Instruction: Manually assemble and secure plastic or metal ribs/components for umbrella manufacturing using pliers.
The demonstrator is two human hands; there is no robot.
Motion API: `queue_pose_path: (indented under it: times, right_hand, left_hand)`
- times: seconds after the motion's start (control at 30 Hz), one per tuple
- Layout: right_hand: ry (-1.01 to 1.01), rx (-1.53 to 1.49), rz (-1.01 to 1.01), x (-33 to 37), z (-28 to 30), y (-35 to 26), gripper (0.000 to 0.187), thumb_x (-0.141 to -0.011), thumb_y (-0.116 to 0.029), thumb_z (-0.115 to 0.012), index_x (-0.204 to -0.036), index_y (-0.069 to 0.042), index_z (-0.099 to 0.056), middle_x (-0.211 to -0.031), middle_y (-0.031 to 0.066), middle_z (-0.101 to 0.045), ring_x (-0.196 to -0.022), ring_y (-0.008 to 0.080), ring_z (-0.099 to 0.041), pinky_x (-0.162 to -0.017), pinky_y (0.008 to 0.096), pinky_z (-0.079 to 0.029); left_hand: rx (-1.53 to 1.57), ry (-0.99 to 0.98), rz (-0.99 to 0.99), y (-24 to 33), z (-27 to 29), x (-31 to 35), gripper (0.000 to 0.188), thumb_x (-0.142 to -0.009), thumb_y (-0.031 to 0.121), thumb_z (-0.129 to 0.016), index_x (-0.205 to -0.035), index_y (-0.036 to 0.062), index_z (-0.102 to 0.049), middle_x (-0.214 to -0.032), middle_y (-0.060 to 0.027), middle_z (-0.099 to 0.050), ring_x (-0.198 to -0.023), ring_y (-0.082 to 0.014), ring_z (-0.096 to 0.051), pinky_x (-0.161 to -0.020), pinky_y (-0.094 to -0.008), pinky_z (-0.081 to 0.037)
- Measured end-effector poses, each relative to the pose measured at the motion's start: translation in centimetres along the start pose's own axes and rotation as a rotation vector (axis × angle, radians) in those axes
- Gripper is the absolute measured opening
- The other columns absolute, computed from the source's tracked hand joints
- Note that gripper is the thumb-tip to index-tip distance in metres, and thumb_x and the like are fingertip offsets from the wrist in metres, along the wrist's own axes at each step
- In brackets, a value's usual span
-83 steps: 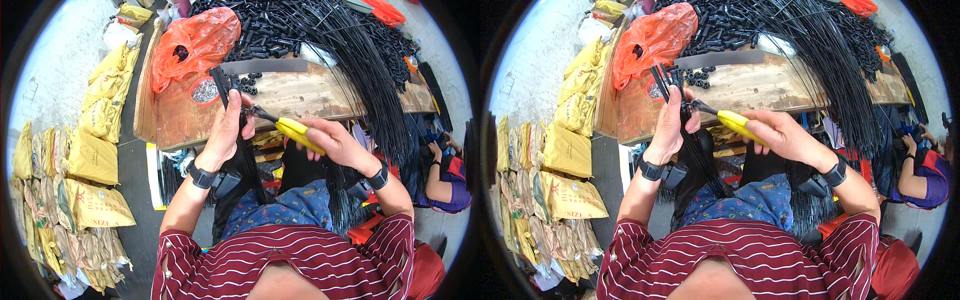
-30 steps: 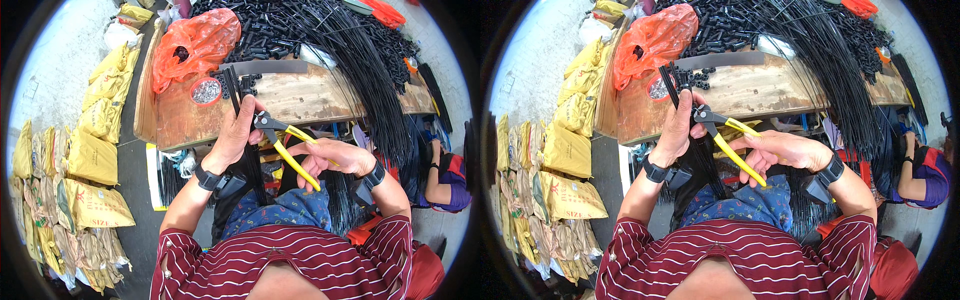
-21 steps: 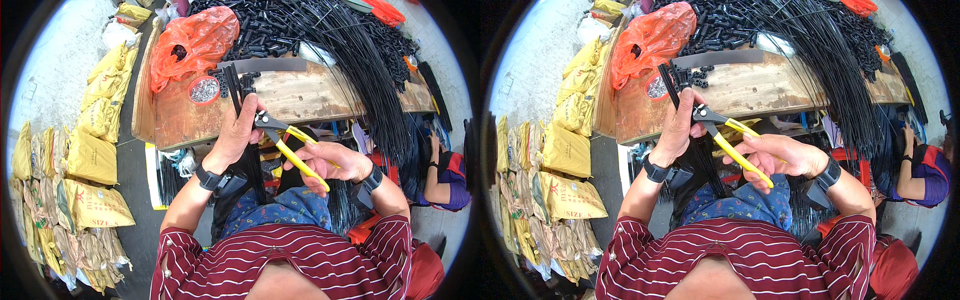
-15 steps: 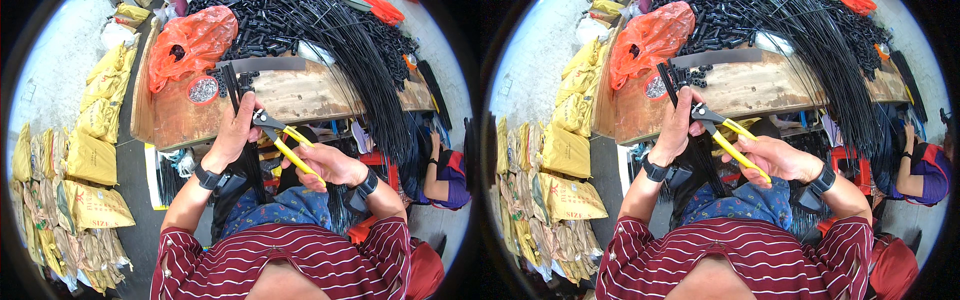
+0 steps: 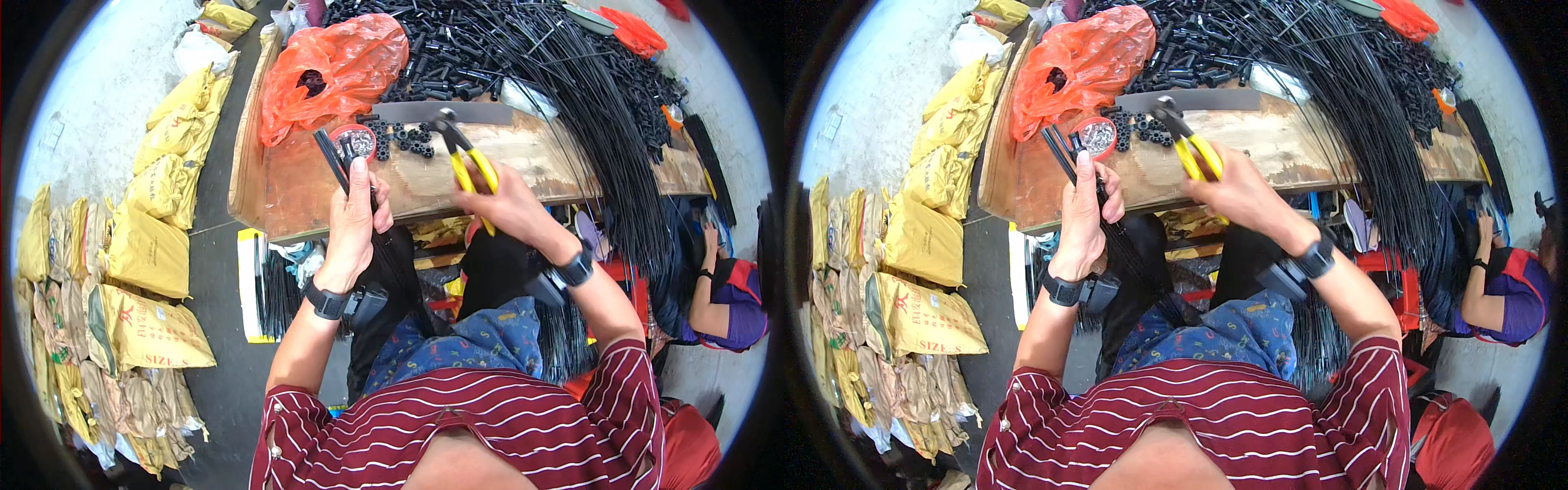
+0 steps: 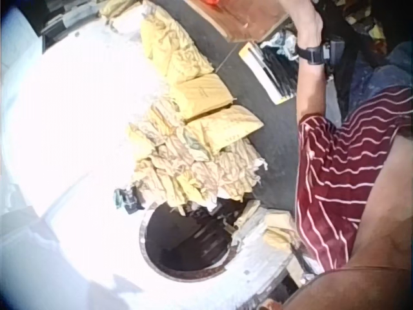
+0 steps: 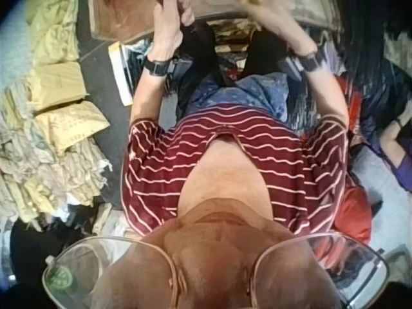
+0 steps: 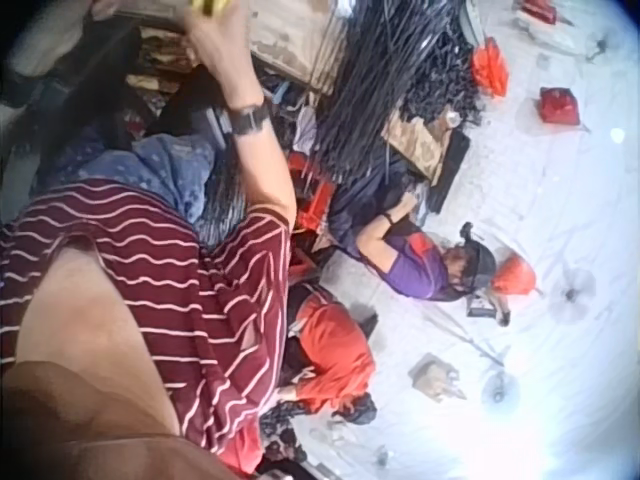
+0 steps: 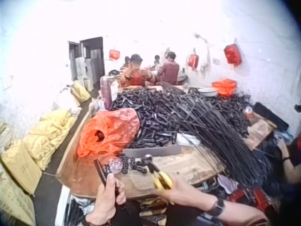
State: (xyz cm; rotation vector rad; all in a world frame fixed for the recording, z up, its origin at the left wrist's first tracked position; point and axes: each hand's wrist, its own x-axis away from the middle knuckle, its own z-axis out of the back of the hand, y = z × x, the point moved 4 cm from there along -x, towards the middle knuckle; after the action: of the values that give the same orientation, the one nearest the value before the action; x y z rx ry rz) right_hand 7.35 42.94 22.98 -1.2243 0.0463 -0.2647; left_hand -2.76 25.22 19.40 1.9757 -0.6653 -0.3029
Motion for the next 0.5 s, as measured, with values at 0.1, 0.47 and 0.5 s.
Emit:
queue_pose_path:
  times: [0.1,0.47,0.5]
  right_hand:
    - [0.102,0.271,0.187,-4.7,-1.4,-1.4,0.027,-0.078,-0.017,-0.068,-0.097,-0.001,-0.057,-0.080,0.0143,-0.064,-0.072,0.0256,-0.064,-0.066,0.0374,-0.050]
    - [0.034,0.911,0.423,-15.1,-8.4,-4.4,0.025,-0.072,-0.018,-0.070,-0.089,-0.002,-0.061,-0.081,0.0196,-0.066,-0.082,0.0370,-0.064,-0.073,0.0460,-0.049]
    - [0.030,0.918,0.421,-15.4,-8.3,-4.2,0.025,-0.072,-0.018,-0.070,-0.089,-0.002,-0.061,-0.081,0.0196,-0.066,-0.082,0.0370,-0.064,-0.073,0.0460,-0.049]
  left_hand:
    - [-0.015,0.031,-0.020,-0.1,1.5,0.1,0.041,-0.097,0.050,-0.044,-0.085,0.0107,-0.045,-0.071,-0.0010,-0.046,-0.046,-0.0073,-0.037,-0.045,-0.0234,-0.031]
    - [0.048,0.029,-0.049,-0.1,3.9,0.4,0.041,-0.097,0.050,-0.046,-0.086,0.0099,-0.046,-0.068,-0.0021,-0.046,-0.046,-0.0075,-0.041,-0.043,-0.0228,-0.032]
    - [0.056,0.030,-0.049,-0.1,3.8,0.4,0.041,-0.097,0.050,-0.046,-0.086,0.0099,-0.046,-0.068,-0.0021,-0.046,-0.046,-0.0075,-0.041,-0.043,-0.0228,-0.032]
